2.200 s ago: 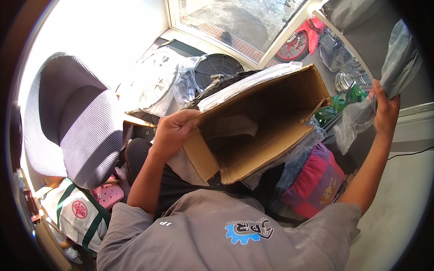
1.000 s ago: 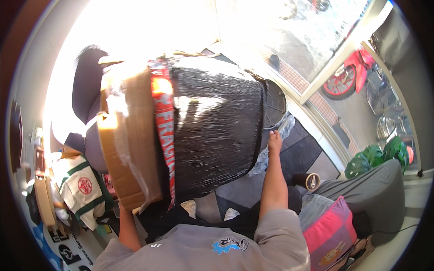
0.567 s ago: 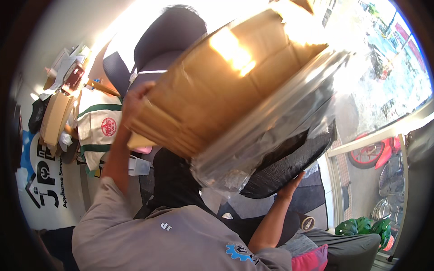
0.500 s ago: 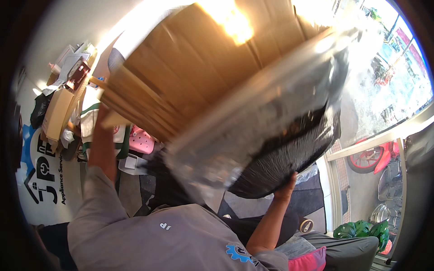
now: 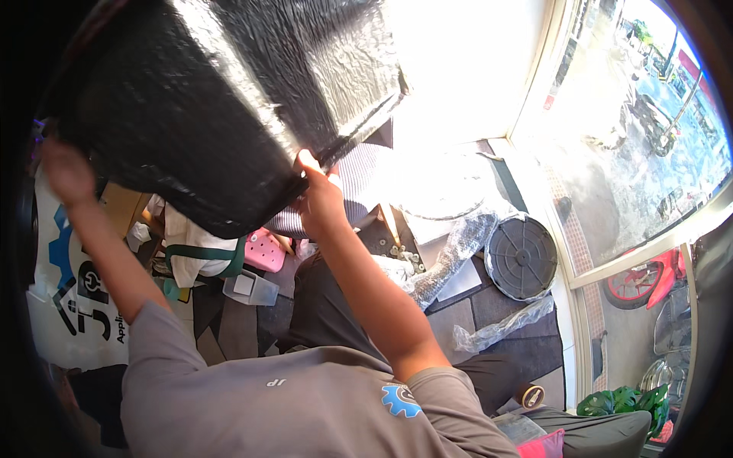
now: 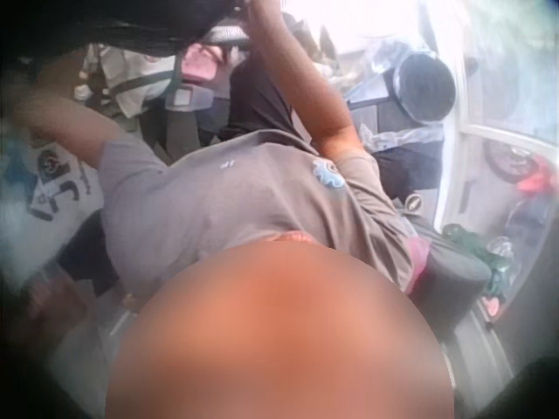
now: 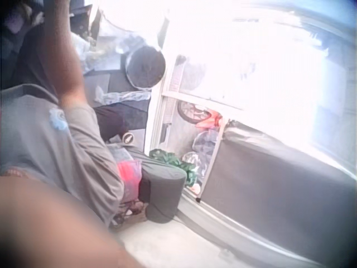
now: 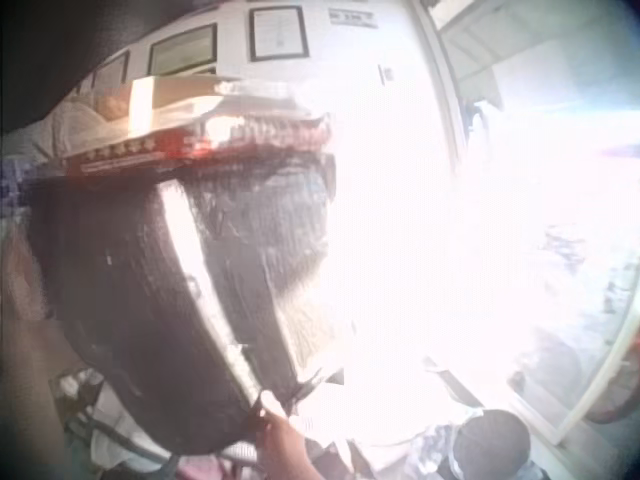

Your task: The person sits on the floor and unpacks a cardboard box containing various items. They remove bubble wrap, a black cylindrical tube, a motor component, and a circular fan blade, placing them on the floor.

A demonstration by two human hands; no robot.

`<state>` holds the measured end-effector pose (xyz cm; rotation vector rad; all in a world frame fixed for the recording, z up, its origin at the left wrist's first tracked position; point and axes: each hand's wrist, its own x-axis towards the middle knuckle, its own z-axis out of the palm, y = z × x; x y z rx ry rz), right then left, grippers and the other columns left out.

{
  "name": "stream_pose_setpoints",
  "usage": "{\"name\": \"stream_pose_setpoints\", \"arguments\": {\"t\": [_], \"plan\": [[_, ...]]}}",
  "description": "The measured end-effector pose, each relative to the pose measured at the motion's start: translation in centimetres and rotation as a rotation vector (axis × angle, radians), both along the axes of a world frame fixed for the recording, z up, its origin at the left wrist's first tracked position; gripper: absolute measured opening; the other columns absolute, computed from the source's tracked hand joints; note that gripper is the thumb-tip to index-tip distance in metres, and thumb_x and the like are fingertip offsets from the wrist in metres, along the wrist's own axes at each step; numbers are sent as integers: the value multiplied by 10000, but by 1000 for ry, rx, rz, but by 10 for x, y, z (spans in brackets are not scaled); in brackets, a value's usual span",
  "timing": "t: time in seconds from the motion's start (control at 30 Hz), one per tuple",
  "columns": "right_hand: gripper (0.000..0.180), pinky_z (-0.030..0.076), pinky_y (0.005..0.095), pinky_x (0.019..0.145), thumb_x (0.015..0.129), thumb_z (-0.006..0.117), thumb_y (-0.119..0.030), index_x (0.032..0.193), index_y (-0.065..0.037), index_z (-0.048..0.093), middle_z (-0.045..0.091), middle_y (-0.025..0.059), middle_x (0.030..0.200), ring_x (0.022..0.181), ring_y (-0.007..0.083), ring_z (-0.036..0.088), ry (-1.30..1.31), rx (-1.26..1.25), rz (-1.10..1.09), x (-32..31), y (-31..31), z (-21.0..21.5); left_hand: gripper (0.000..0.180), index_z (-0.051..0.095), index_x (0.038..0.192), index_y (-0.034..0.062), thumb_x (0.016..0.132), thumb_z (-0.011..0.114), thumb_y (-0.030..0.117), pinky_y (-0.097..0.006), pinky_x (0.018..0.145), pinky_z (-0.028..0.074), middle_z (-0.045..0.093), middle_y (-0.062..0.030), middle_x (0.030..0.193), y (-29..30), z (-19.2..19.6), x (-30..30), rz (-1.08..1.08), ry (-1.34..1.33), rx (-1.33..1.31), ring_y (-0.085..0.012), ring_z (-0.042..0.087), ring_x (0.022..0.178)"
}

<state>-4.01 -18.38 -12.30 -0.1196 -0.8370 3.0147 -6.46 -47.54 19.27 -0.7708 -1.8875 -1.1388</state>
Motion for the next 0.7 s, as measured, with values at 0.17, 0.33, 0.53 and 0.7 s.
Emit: {"name": "stream_pose_setpoints", "arguments": {"t": [0.17,0.33,0.53,0.7], "plan": [[786,556,693,1017,1019,773,-513,1545,-45,424,587,221,1523,1311,479,645,-190,361,122,-61,14,-48,931,503,1549,-70,879,949,397,-393,1135,498,684,-189,1453,8,-80,-123,279,-95,-22,-292,678,1298],[730,637,598,833,1017,741,-591,1453,-45,530,691,194,1310,1045,384,746,-207,804,149,-104,0,-70,1136,450,1590,-97,824,950,575,-454,1209,471,612,-283,1529,6,-111,-196,324,33,-122,-379,610,1408],[842,614,606,807,950,819,-620,1507,-80,494,691,196,1274,977,358,730,-414,841,74,-130,-9,-73,1278,333,1658,-97,825,888,698,-506,1324,332,387,-351,1699,-5,-111,-249,508,58,-305,-470,379,1594],[1032,632,453,804,988,819,-467,1766,-98,249,714,173,1398,978,280,737,-316,684,53,-69,43,-110,1214,386,1635,-89,830,906,658,-519,1299,356,437,-356,1656,7,-128,-197,502,140,-219,-491,406,1570]]}}
